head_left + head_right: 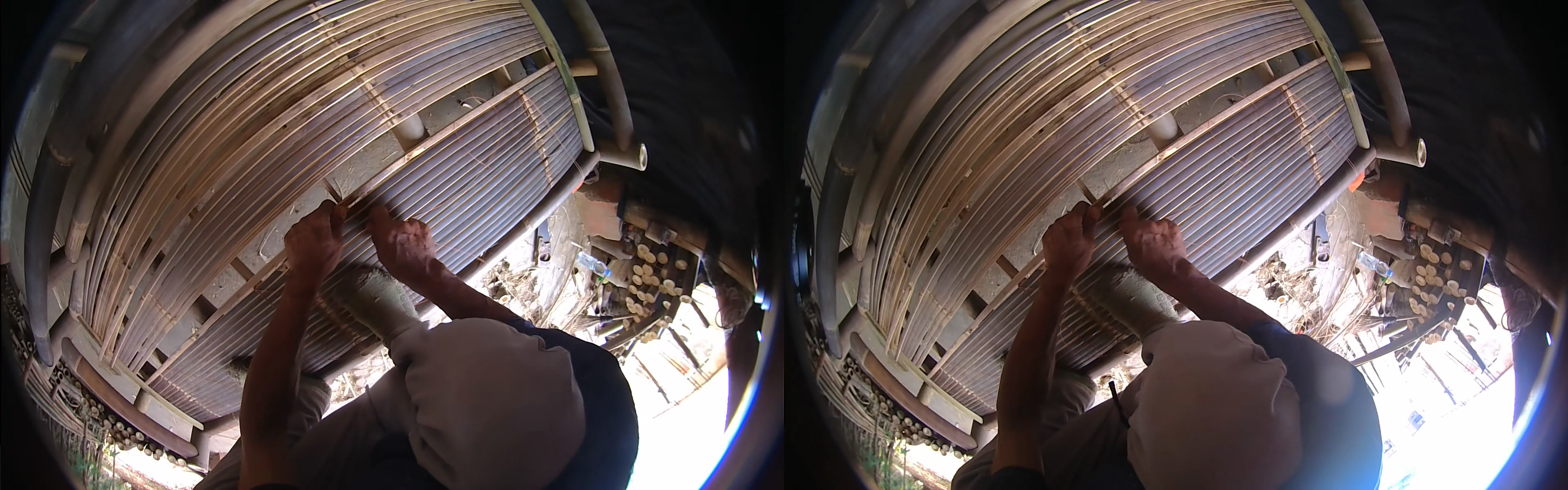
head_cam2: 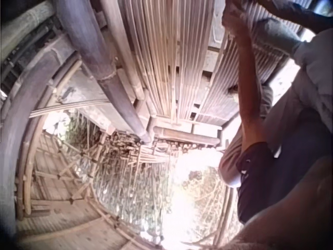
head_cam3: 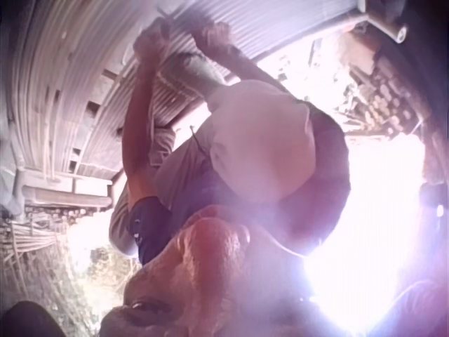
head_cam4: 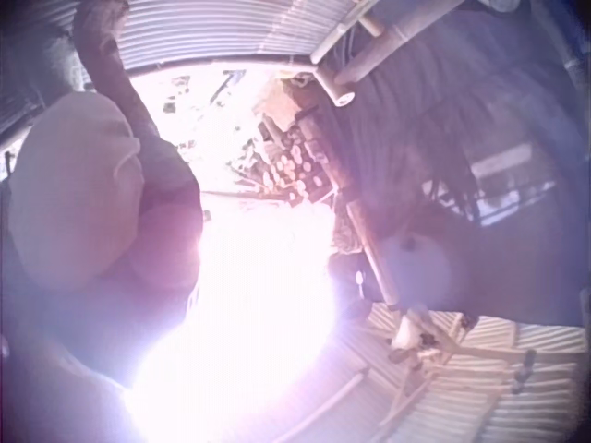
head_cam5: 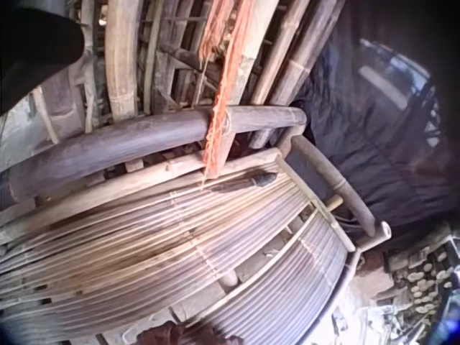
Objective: The person weaves thin bamboo strips into a large circular frame using their hands. They interlace the strips through existing horizontal slats and secure them with orange twine.
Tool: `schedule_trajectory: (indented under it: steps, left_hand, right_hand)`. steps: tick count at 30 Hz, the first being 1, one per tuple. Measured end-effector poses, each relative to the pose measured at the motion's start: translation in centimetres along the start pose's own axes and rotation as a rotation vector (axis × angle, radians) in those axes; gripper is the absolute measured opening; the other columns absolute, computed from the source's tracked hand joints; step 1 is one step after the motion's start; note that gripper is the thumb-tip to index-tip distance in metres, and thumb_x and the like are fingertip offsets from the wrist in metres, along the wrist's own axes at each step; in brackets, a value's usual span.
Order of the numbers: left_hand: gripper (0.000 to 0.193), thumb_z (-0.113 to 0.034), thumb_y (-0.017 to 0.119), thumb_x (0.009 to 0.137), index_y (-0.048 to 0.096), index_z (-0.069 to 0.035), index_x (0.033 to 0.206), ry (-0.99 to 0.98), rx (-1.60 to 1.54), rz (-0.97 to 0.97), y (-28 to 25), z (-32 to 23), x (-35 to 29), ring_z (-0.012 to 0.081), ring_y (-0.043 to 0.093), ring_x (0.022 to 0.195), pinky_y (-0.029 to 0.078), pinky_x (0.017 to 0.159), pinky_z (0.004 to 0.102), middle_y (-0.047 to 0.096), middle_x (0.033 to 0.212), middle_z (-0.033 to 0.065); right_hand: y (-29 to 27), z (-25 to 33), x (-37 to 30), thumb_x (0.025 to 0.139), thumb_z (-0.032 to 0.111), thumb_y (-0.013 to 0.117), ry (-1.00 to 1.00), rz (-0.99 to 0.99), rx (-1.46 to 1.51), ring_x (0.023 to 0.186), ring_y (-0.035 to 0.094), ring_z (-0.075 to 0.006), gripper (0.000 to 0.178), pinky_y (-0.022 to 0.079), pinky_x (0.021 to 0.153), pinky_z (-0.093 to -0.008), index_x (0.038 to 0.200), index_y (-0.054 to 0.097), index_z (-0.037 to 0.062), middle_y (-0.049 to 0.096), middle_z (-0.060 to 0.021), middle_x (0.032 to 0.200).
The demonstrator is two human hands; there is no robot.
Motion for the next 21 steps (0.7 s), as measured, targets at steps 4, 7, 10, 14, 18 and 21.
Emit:
schedule_trajectory:
  steps: [4, 7, 10, 14, 18, 21]
  left_hand:
    - [0.029, -0.037, 0.052, 0.102, 0.056, -0.012, 0.088, 0.027, 0.002, 0.008, -0.1, -0.5, -0.1, 0.0407, 0.065, 0.068, 0.05, 0.059, 0.052, 0.065, 0.071, 0.0159]
    - [0.028, -0.036, 0.051, 0.101, 0.057, -0.012, 0.089, 0.001, 0.009, 0.01, -0.3, -0.3, -0.2, 0.0405, 0.065, 0.068, 0.051, 0.06, 0.0513, 0.065, 0.072, 0.0145]
    - [0.029, -0.036, 0.05, 0.102, 0.056, -0.011, 0.088, -0.017, 0.0, 0.039, -0.1, -0.5, -0.2, 0.0396, 0.065, 0.071, 0.049, 0.061, 0.0509, 0.066, 0.077, 0.0138]
    - [0.031, -0.037, 0.049, 0.103, 0.056, -0.011, 0.089, 0.018, 0.043, 0.002, 0.1, 0.0, -0.5, 0.0396, 0.065, 0.073, 0.049, 0.062, 0.0504, 0.066, 0.08, 0.0141]
    - [0.032, -0.038, 0.048, 0.103, 0.056, -0.01, 0.089, -0.012, 0.038, 0.032, 0.2, -0.3, -0.3, 0.0402, 0.064, 0.073, 0.049, 0.063, 0.0507, 0.066, 0.081, 0.0146]
    - [0.033, -0.038, 0.048, 0.103, 0.056, -0.01, 0.089, -0.044, 0.028, 0.047, 0.2, -0.5, -0.2, 0.0402, 0.064, 0.073, 0.049, 0.064, 0.0506, 0.066, 0.079, 0.0148]
  right_hand:
    - [0.6, 0.7, -0.2, 0.087, 0.011, 0.058, -0.024, -0.007, -0.224, 0.069, 0.064, -0.0221, 0.031, 0.05, 0.056, -0.0419, 0.111, 0.055, -0.0081, 0.058, -0.0116, 0.077]
    - [0.7, -0.8, 1.6, 0.089, 0.007, 0.057, 0.222, 0.282, 0.147, 0.083, 0.068, -0.0252, 0.023, 0.054, 0.064, -0.0402, 0.108, 0.058, -0.0047, 0.064, -0.0184, 0.089]
    - [-5.2, 0.3, 3.8, 0.092, 0.011, 0.062, -0.041, -0.318, 0.454, 0.096, 0.07, -0.0302, 0.023, 0.058, 0.076, -0.0361, 0.111, 0.06, -0.0025, 0.068, -0.0218, 0.102]
    - [-6.7, -5.2, 5.7, 0.095, 0.054, 0.06, 0.113, -0.305, 1.526, 0.113, 0.065, -0.0316, 0.065, 0.056, 0.097, -0.0459, 0.124, 0.057, -0.0046, 0.065, -0.0195, 0.12]
    - [-16.3, -17.3, 4.1, 0.095, 0.054, 0.053, 0.227, -0.737, 1.065, 0.069, 0.063, -0.014, 0.062, 0.056, 0.057, -0.0282, 0.117, 0.06, -0.0033, 0.071, -0.0151, 0.106]
    - [-21.5, -22.5, 1.7, 0.099, 0.01, 0.053, 0.477, -0.961, 1.012, 0.055, 0.049, -0.0061, 0.027, 0.039, 0.044, -0.0198, 0.125, 0.052, 0.0002, 0.072, -0.0149, 0.105]
Point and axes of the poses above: each hand's wrist, its own x-axis towards the middle knuckle, its own y-axis out of the palm, z = x × y, the point moved 10 cm from there along x, towards the middle knuckle
